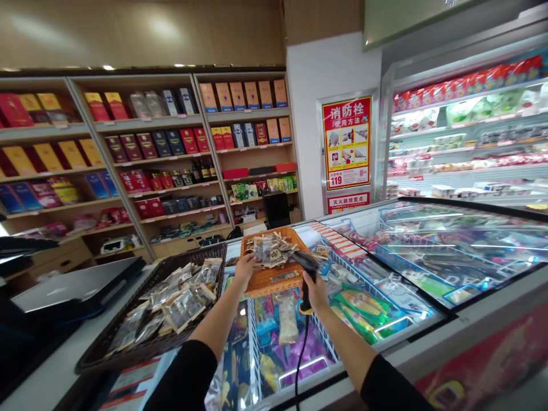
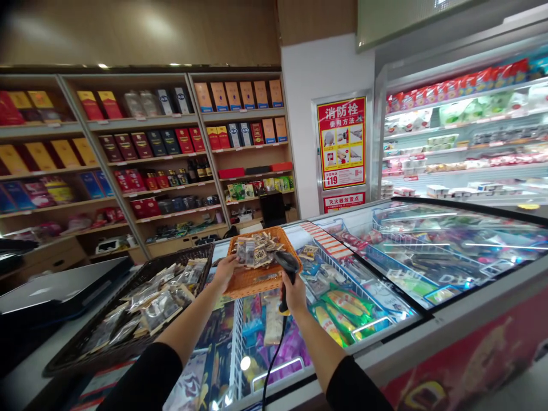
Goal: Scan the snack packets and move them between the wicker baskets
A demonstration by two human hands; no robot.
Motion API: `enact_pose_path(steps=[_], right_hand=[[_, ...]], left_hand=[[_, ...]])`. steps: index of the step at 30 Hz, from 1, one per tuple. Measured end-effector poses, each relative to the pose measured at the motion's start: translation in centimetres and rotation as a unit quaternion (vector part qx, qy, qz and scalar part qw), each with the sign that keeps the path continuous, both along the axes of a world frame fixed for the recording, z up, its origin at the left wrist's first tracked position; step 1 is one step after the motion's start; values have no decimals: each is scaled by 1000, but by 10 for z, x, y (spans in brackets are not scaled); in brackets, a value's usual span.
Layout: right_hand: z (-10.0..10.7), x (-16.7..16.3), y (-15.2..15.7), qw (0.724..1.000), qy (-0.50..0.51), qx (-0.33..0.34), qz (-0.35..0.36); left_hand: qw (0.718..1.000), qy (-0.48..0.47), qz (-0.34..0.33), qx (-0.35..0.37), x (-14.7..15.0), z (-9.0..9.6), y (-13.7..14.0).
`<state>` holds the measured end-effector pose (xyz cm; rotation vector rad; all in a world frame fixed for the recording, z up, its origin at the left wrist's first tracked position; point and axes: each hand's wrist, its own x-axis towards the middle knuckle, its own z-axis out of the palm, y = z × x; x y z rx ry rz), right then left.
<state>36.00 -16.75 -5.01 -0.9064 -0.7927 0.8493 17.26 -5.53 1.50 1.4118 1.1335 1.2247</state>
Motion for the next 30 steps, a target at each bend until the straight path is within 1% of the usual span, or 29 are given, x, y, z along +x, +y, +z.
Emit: enact_pose_path(steps=[1, 2, 4, 6, 8, 10, 13, 16, 24, 30], right_hand=[[1, -3, 0, 1000, -7, 5, 1], [2, -7, -1, 1000, -13, 10, 7], [5, -18, -2, 999, -20, 15, 34], [7, -33, -5, 996, -33, 9, 78], [8, -48, -8, 992, -59, -2, 114], [6, -58, -13, 987, -93, -8, 128], [3, -63, -19, 981, -147, -2, 126], [2, -62, -23, 979, -176, -3, 105], [1, -61, -25, 984, -156, -6, 92], [3, -62, -26, 985, -147, -5, 94]], left_hand=[[996, -84, -3, -35, -10, 1, -2], [989, -135, -9, -57, -19, 1, -4], [979, -185, -29, -75, -31, 1, -8], [977, -197, -43, -68, -34, -1, -10], [980, -185, -55, -54, -31, -4, -9], [983, -165, -65, -39, -27, -7, -7], [987, -148, -66, -20, -24, -13, -5], [989, -139, -51, -15, -24, -17, -5], [994, -101, -34, -10, -23, -19, -7], [999, -47, -15, -2, -23, -19, -7]])
